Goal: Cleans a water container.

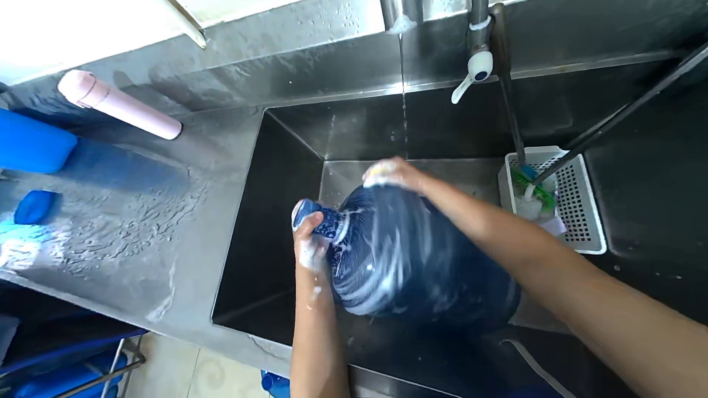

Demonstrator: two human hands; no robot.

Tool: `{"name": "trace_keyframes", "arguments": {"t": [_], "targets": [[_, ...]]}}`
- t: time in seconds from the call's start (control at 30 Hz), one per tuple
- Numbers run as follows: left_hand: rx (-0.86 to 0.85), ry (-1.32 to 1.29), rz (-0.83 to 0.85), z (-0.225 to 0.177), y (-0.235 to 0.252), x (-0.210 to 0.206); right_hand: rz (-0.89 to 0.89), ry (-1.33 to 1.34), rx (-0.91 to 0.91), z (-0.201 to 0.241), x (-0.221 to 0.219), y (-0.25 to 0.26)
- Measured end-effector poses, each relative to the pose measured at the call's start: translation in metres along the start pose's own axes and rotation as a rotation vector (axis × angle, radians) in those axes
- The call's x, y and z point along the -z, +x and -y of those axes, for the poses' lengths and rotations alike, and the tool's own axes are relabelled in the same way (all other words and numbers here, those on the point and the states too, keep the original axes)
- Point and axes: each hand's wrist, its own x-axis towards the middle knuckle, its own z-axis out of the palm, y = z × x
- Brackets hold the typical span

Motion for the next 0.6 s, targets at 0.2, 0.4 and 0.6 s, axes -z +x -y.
{"name": "trace_keyframes", "arguments": {"t": [0.2, 0.4, 0.6], "targets": [[0.029, 0.099, -0.275, 0.003, 0.015, 0.008, -0.108, -0.163, 0.322, 0.044, -0.046, -0.044], [-0.057, -0.101, 0.399, 0.001, 0.005, 0.026, -0.105, 0.104, -0.176, 0.002, -0.004, 0.007], [0.047, 0.080, -0.249, -0.003, 0.011, 0.005, -0.039, -0.139, 0.187, 0.052, -0.045, -0.040]]}}
